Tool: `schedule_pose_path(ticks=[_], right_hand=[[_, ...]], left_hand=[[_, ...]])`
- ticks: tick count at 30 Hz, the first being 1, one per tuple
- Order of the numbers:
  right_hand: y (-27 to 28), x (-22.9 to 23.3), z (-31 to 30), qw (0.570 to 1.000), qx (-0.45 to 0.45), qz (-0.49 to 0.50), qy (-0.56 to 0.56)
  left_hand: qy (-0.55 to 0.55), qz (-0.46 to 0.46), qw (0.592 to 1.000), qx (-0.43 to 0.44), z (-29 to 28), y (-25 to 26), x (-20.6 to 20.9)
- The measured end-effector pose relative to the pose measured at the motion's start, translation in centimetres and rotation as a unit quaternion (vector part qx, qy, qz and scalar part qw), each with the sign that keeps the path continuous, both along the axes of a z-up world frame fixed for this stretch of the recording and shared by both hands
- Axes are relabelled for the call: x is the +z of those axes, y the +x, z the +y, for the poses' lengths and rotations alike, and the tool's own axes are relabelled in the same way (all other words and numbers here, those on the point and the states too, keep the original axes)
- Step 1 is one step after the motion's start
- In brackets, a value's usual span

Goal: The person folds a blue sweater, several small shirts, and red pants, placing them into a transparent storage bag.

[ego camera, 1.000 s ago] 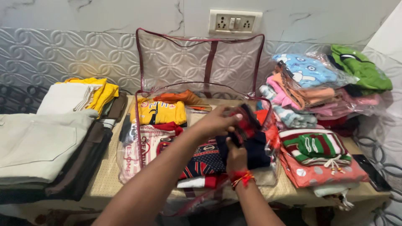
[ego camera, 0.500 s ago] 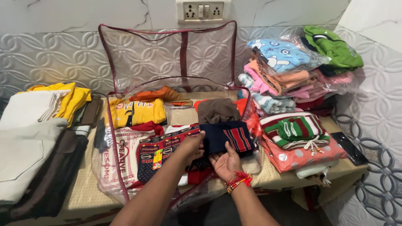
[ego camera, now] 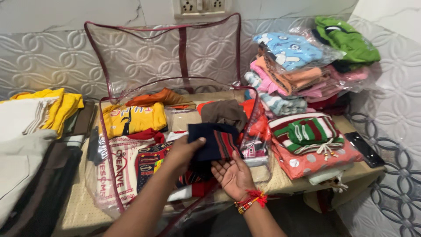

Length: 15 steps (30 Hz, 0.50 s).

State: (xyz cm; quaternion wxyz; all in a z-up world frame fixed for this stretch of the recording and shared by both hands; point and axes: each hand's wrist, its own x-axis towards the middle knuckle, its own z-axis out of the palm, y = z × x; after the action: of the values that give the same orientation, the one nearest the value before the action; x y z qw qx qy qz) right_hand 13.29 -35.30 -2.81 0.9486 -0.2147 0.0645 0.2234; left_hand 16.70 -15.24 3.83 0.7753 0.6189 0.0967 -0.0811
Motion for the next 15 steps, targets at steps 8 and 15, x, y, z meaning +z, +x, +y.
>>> schedule_pose_path(ticks=[8,15], right_hand=[[1.4,-5.2,3.3,0.966,0.045,-0.047,-0.252],[3.6,-4.0,3.5,0.544,-0.216,-0.250,-0.771]], left_hand=[[0.142,0.195,0.966,0.090,16.1,-3.9,-7.8],[0.130,0.170,0.974,0.070,13.4,-4.8,-7.5]])
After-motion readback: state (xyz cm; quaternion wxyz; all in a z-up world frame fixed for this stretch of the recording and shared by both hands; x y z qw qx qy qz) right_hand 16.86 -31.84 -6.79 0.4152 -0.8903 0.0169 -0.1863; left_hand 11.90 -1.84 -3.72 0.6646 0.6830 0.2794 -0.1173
